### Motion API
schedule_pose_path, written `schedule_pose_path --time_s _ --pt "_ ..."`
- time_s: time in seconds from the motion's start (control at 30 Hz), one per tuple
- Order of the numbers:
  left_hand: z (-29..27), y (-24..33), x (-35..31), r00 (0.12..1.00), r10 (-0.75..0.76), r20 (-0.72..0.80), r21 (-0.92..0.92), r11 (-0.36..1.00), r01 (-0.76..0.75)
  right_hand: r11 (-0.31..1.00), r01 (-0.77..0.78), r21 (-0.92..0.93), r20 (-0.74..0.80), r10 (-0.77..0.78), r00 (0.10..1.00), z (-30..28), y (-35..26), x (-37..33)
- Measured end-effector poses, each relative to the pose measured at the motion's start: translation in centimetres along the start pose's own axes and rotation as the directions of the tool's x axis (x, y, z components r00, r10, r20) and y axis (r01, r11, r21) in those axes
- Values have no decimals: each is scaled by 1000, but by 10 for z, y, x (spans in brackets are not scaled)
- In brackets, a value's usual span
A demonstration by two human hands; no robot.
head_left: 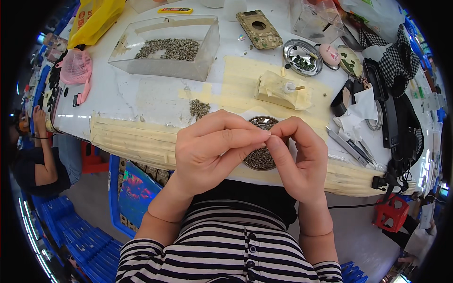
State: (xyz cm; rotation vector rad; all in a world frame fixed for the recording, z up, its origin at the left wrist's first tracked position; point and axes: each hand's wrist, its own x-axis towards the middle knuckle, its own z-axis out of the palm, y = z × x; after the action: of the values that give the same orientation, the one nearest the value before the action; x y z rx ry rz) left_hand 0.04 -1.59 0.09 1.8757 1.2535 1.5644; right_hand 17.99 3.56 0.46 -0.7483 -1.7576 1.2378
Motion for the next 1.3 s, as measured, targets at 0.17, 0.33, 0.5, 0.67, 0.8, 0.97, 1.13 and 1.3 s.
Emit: schedule_pose_path --time_s 0.17,0.33,0.5,0.67,0.8,0.97,1.13,1.3 --pt "1 2 2 996 -92 12 -113 989 92 998 -19 57 9 19 1000 -1 0 -1" --pt "2 -3 1 991 -130 15 -183 974 131 995 -38 88 31 35 999 -1 0 -1" --pt "3 2 2 996 -83 -14 -51 995 83 995 -45 94 19 43 999 0 -1 -1" --pt "4 2 1 997 -78 -8 -47 996 78 992 -53 115 7 52 999 0 0 -1" --pt "2 0 -1 994 -113 6 -127 986 112 995 -39 89 13 38 999 0 2 -2" --pt "2 2 -4 982 -191 6 -181 965 188 998 9 59 -28 -8 1000 0 3 -3" --pt "1 1 -5 970 -242 4 -241 942 235 932 288 -220 -126 -320 939 4 -1 1" --pt "1 0 -6 962 -272 0 -287 922 260 884 327 -335 -94 -377 922 5 0 0"
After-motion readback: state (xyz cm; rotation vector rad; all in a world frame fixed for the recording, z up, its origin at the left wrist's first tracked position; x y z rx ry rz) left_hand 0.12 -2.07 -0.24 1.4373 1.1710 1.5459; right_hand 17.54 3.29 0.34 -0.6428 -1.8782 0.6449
